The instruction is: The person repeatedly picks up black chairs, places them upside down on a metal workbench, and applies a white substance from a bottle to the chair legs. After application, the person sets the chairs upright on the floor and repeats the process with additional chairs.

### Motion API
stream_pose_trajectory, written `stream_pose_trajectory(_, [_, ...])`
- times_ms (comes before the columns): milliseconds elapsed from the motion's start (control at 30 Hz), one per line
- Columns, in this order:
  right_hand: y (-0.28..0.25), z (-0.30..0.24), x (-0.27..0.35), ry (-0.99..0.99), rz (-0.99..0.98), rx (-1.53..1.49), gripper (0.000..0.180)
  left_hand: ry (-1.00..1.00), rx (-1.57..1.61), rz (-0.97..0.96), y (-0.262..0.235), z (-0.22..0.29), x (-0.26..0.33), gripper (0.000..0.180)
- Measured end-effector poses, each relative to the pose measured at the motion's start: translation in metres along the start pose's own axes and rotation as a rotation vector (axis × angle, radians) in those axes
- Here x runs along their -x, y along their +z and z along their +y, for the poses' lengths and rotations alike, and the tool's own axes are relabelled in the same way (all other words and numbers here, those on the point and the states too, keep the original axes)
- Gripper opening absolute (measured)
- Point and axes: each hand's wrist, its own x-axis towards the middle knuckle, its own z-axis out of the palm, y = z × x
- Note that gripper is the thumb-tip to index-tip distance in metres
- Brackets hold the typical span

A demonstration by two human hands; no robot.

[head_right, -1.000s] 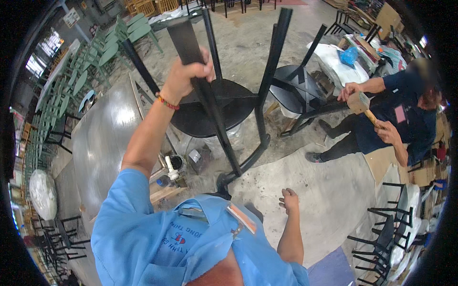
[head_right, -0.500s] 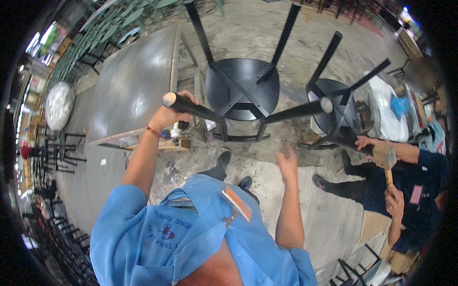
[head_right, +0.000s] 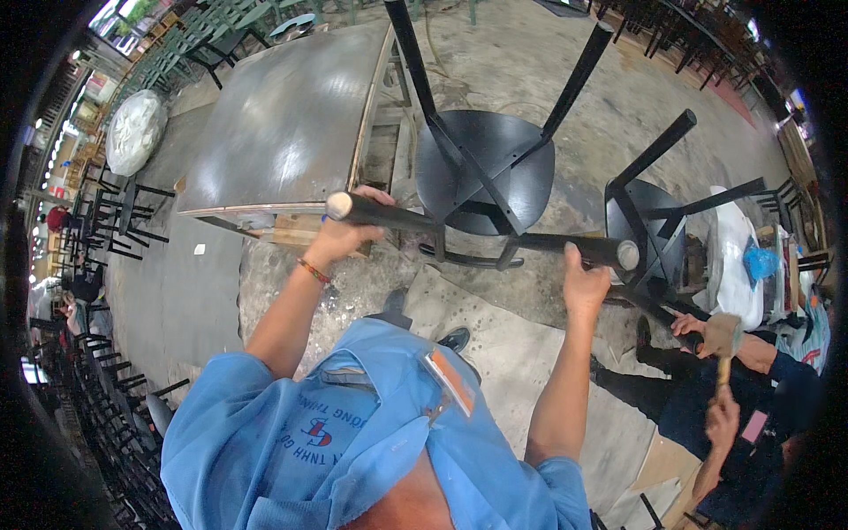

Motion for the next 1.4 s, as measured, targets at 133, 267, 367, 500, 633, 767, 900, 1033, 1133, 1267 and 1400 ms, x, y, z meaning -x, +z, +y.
stream_pose_trajectory(133, [0.023,0.005,0.012,-0.019,0.142,0.024,0.033,-0.01,0.094,-0.031,-0.026,-0.007,-0.012,0.047])
stream_pose_trajectory(267, [0.014,-0.01,0.022,0.035,0.157,-0.082,0.027,0.074,0.049,-0.1,-0.014,-0.014,-0.016,0.046])
stream_pose_trajectory(367, [0.02,-0.017,0.036,0.036,0.193,-0.068,0.027,0.062,0.035,-0.118,-0.019,-0.015,-0.02,0.046])
stream_pose_trajectory(500, [0.024,-0.024,0.038,0.05,0.193,-0.104,0.025,0.086,0.068,-0.16,-0.029,-0.024,-0.031,0.044])
stream_pose_trajectory(633, [0.026,-0.028,0.039,0.136,0.13,-0.133,0.034,0.122,0.189,-0.059,-0.029,-0.052,-0.019,0.048])
stream_pose_trajectory(767, [0.025,-0.008,0.059,0.226,0.081,-0.158,0.04,-0.27,-0.229,0.337,-0.05,-0.136,0.022,0.055])
stream_pose_trajectory(900, [0.035,0.038,0.097,0.349,-0.169,0.124,0.051,-0.473,-0.479,0.579,-0.043,-0.188,0.018,0.065])
stream_pose_trajectory(1033, [0.074,0.056,0.148,0.497,-0.505,0.183,0.049,-0.606,-0.348,0.529,-0.044,-0.194,0.003,0.06])
stream_pose_trajectory(1133, [0.092,0.058,0.187,0.382,-0.619,0.205,0.044,-0.499,-0.266,0.554,-0.043,-0.187,0.013,0.051])
stream_pose_trajectory(1267, [0.121,0.017,0.218,0.011,-0.59,0.239,0.044,-0.407,-0.318,0.328,-0.047,-0.149,0.065,0.045])
stream_pose_trajectory(1400, [0.144,-0.064,0.219,-0.422,-0.615,0.358,0.05,-0.471,-0.37,-0.021,-0.042,-0.076,0.098,0.058])
